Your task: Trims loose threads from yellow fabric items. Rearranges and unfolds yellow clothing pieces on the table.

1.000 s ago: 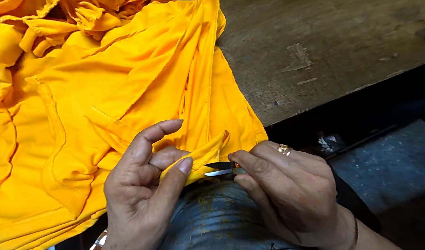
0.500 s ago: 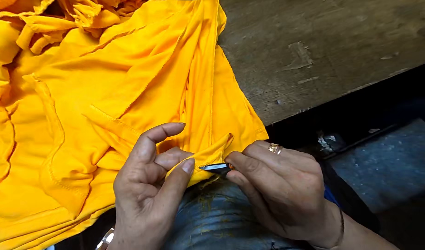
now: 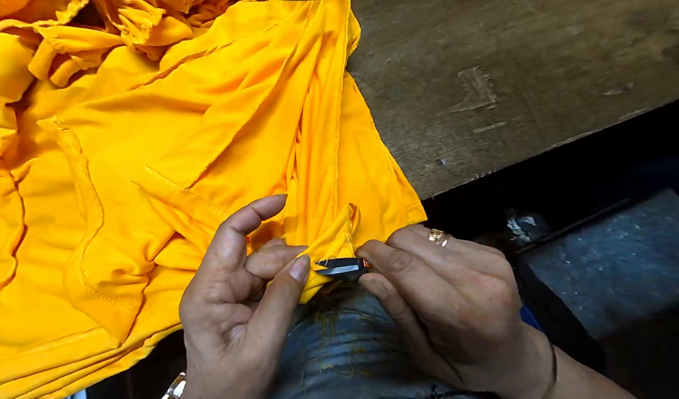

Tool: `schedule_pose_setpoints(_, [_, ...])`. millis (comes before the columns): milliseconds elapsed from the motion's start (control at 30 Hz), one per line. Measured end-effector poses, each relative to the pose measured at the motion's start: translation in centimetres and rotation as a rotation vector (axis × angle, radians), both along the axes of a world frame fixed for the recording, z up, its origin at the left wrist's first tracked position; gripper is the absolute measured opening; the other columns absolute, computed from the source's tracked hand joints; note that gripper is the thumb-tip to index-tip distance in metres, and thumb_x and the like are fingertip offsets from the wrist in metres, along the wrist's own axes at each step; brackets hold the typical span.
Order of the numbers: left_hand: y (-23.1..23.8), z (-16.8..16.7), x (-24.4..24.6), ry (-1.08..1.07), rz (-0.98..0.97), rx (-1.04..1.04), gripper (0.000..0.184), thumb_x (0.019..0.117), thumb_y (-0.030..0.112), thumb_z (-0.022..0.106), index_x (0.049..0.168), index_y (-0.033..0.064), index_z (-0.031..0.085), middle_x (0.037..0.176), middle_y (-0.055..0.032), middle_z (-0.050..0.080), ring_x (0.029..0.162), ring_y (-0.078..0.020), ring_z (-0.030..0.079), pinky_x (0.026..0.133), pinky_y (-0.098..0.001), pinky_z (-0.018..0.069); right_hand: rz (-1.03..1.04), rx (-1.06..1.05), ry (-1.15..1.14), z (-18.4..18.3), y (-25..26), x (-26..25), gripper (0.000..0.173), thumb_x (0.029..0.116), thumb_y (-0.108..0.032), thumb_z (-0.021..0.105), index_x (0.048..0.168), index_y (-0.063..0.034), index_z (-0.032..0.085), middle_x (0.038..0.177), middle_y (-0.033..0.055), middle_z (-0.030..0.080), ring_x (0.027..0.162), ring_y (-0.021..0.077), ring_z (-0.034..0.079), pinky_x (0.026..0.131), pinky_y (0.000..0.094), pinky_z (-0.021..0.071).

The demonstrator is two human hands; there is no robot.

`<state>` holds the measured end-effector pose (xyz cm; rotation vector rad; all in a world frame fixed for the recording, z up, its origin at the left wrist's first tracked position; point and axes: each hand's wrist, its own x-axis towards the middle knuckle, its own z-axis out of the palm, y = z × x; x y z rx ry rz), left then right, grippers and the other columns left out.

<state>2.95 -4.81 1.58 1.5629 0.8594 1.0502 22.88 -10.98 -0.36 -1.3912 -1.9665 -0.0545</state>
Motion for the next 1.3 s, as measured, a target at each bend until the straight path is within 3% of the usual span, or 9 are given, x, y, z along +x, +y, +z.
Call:
schedule_pose_setpoints(133, [0.1,-0.1,-0.2,-0.035,-0.026,-0.054,0.051,0.0932,-0.003,0.057,0.143,0.0005,0.05,0.082,-0.0037,0.072,0.072,-0.0095,0.069,0.069,-0.0228,0.0597,0.011,0.01,0.015,-0.1,0.2,0.0,0.032,0.1056,-0.023,0.049,0.098,-0.0037,0.073,0.073,0.0015,0.054,0.065,0.0128,0.05,0.053,0.0266,0.0356])
schedule_pose_setpoints(433, [0.2,-0.1,-0.2,-0.039,-0.025,-0.121,0.046,0.0919,-0.003,0.058,0.138,0.002,0.052,0.078,-0.0049,0.07,0.065,-0.0086,0.067,0.061,-0.0195,0.0569,0.029,0.034,0.03,-0.7,0.4,-0.2,0.031,0.1051,-0.021,0.049,0.094,-0.0035,0.071,0.071,0.002,0.054,0.064,0.0137,0.05,0.053,0.0273,0.0356])
schedule_pose_setpoints(600, [0.6,-0.1,-0.4,-0.004,-0.061,-0.035,0.044,0.0938,-0.001,0.059,0.137,0.0033,0.053,0.083,-0.0014,0.072,0.071,-0.0074,0.069,0.065,-0.019,0.0579,0.164,-0.139,0.467,-1.1,1.1,0.4,0.034,0.1086,-0.025,0.047,0.102,-0.0017,0.07,0.083,-0.0027,0.061,0.073,-0.001,0.057,0.061,0.0133,0.0464])
schedule_pose_setpoints(667, [0.6,0.1,-0.4,0.048,-0.075,0.035,0.046,0.0944,0.001,0.062,0.139,0.0026,0.052,0.088,0.0003,0.074,0.076,-0.0078,0.07,0.068,-0.0198,0.0592,0.19,-0.211,0.642,-1.3,1.3,0.3,0.031,0.1026,-0.032,0.061,0.105,-0.002,0.068,0.08,-0.0069,0.058,0.067,-0.0048,0.05,0.056,0.0102,0.0414])
schedule_pose_setpoints(767, [0.7,0.4,-0.4,0.107,-0.097,0.096,0.051,0.0943,0.001,0.062,0.143,0.0007,0.049,0.091,0.0008,0.075,0.079,-0.0088,0.071,0.072,-0.0213,0.0604,0.193,-0.249,0.712,-1.4,1.5,-0.2,0.028,0.0893,-0.023,0.078,0.104,-0.0017,0.068,0.078,-0.0067,0.058,0.064,-0.0042,0.048,0.054,0.0094,0.0395])
schedule_pose_setpoints(1000, [1.1,0.5,-0.6,0.183,-0.047,0.194,0.052,0.0936,0.002,0.063,0.144,0.0002,0.048,0.089,0.0044,0.074,0.075,-0.0057,0.069,0.068,-0.0186,0.0589,0.322,-0.322,0.719,-1.4,1.3,-0.2,0.003,0.0847,-0.002,0.072,0.086,-0.0037,0.07,0.079,-0.002,0.066,0.069,0.0013,0.062,0.059,0.0138,0.0533])
schedule_pose_setpoints(1167, [1.5,0.1,-0.9,0.115,-0.031,0.12,0.05,0.0929,0.0,0.063,0.141,0.0006,0.051,0.089,0.0003,0.075,0.076,-0.0091,0.071,0.069,-0.0217,0.0605,0.768,-0.487,0.682,-2.9,0.0,0.9,0.01,0.0932,-0.005,0.059,0.087,-0.0007,0.066,0.075,0.0031,0.061,0.069,0.0046,0.056,0.059,0.019,0.0443])
schedule_pose_setpoints(1233, [1.5,0.0,-0.8,0.077,-0.033,0.102,0.049,0.0922,0.0,0.064,0.14,0.0003,0.052,0.087,-0.0001,0.074,0.075,-0.0091,0.07,0.069,-0.0217,0.06,0.711,-0.497,0.685,-3.2,-0.2,0.7,0.012,0.092,-0.008,0.063,0.082,-0.0035,0.063,0.073,0.0011,0.058,0.067,0.0024,0.054,0.057,0.0165,0.042])
schedule_pose_setpoints(1300, [1.4,-0.1,-0.8,0.053,-0.033,0.085,0.049,0.0926,0.002,0.065,0.14,0.0012,0.053,0.085,0.0002,0.074,0.074,-0.0088,0.07,0.069,-0.0215,0.06,0.548,-0.481,0.755,-3.1,0.0,0.4,0.026,0.094,-0.017,0.071,0.075,-0.0072,0.057,0.068,-0.0035,0.052,0.062,-0.0024,0.048,0.054,0.0116,0.037])
